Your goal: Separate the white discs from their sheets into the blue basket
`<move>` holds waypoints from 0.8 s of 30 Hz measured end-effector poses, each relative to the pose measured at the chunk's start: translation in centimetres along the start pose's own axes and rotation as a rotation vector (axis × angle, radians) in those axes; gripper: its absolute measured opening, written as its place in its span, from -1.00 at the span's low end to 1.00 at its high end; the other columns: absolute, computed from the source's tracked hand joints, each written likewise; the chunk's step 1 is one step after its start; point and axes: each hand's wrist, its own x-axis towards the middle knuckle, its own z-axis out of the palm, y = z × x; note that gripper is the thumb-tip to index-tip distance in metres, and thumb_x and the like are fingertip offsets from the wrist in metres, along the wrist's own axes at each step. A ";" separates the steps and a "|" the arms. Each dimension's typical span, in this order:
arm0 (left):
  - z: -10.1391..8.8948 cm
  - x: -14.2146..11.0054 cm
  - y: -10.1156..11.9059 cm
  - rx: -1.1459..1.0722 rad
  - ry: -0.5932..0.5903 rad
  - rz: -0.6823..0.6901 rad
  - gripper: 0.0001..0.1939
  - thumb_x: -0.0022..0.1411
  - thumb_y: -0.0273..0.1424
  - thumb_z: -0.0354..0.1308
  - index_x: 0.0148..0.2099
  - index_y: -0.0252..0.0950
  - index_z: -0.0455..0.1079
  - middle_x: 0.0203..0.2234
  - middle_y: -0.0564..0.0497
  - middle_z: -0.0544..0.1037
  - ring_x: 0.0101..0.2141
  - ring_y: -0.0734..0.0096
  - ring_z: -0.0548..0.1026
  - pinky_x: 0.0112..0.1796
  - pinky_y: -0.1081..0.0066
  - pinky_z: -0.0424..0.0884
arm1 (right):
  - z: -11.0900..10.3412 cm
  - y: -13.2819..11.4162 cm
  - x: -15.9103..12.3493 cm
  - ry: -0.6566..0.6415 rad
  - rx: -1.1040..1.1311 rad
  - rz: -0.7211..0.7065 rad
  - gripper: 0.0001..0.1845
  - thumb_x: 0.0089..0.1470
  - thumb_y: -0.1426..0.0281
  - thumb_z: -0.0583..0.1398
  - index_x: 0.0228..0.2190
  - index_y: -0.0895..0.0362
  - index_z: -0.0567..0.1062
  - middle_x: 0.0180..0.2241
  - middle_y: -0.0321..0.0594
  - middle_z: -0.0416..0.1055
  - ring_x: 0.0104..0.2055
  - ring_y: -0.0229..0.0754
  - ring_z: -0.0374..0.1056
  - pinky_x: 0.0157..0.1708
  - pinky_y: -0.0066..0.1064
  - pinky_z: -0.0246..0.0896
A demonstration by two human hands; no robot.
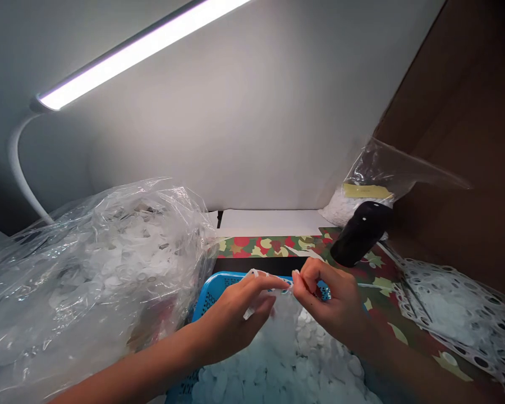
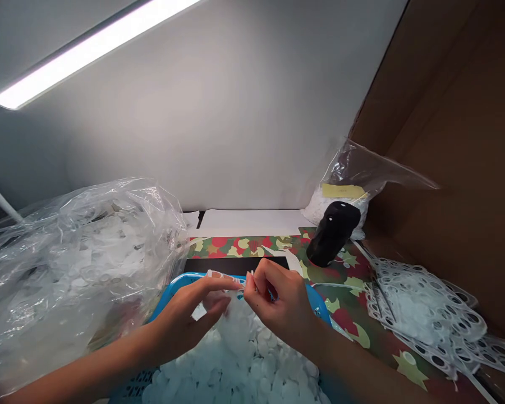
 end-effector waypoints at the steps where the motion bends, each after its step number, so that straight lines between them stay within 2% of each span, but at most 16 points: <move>1: 0.0 0.0 -0.1 0.012 0.013 0.023 -0.65 0.29 -0.56 -0.07 0.09 -0.16 0.19 -0.19 0.00 0.45 -0.36 0.52 0.41 -0.32 0.46 0.38 | 0.1 0.1 -0.1 -0.003 0.000 -0.003 -0.64 0.00 0.60 0.12 -0.60 0.12 0.02 -0.64 -0.44 -0.02 -0.62 -0.40 -0.06 -0.62 -0.54 -0.08; 4: 0.0 0.1 -0.1 0.039 0.025 0.039 -0.61 0.29 -0.58 -0.08 0.11 -0.16 0.17 -0.05 -0.02 0.42 -0.22 0.48 0.42 -0.23 0.44 0.39 | 0.1 0.4 -0.1 -0.038 -0.027 -0.049 -0.61 -0.05 0.65 0.10 -0.61 0.13 -0.04 -0.64 -0.44 -0.13 -0.62 -0.39 -0.17 -0.63 -0.51 -0.19; 8: -0.1 0.1 0.0 0.085 0.049 0.053 -0.58 0.29 -0.57 -0.07 0.16 -0.16 0.13 0.02 -0.01 0.40 -0.08 0.43 0.40 -0.08 0.35 0.36 | 0.0 0.4 -0.1 -0.073 -0.047 -0.081 -0.59 -0.09 0.68 0.06 -0.60 0.14 -0.11 -0.64 -0.43 -0.23 -0.61 -0.38 -0.26 -0.64 -0.49 -0.28; 13: 0.0 0.0 -0.2 0.157 0.071 0.012 -0.51 0.29 -0.54 -0.05 0.23 -0.12 0.06 0.03 0.00 0.40 -0.05 0.37 0.39 0.01 0.23 0.32 | -0.2 0.3 -0.1 -0.072 -0.059 -0.119 -0.60 -0.14 0.69 0.03 -0.59 0.13 -0.14 -0.64 -0.43 -0.26 -0.59 -0.36 -0.31 -0.63 -0.47 -0.33; 18: 0.0 0.0 -0.2 0.184 0.098 0.005 -0.49 0.29 -0.52 -0.03 0.25 -0.12 0.03 0.06 0.00 0.37 0.02 0.36 0.33 0.06 0.24 0.29 | -0.2 0.3 -0.1 -0.087 -0.061 -0.150 -0.61 -0.15 0.68 0.02 -0.58 0.13 -0.14 -0.63 -0.42 -0.27 -0.59 -0.36 -0.32 -0.62 -0.48 -0.34; 24: 0.1 -0.1 -0.4 0.170 0.080 0.019 -0.48 0.28 -0.53 -0.04 0.24 -0.13 0.01 0.09 0.02 0.35 0.07 0.39 0.32 0.18 0.19 0.12 | -0.3 0.4 -0.2 -0.081 -0.069 -0.155 -0.62 -0.16 0.67 0.03 -0.59 0.14 -0.14 -0.64 -0.42 -0.25 -0.60 -0.36 -0.30 -0.61 -0.47 -0.33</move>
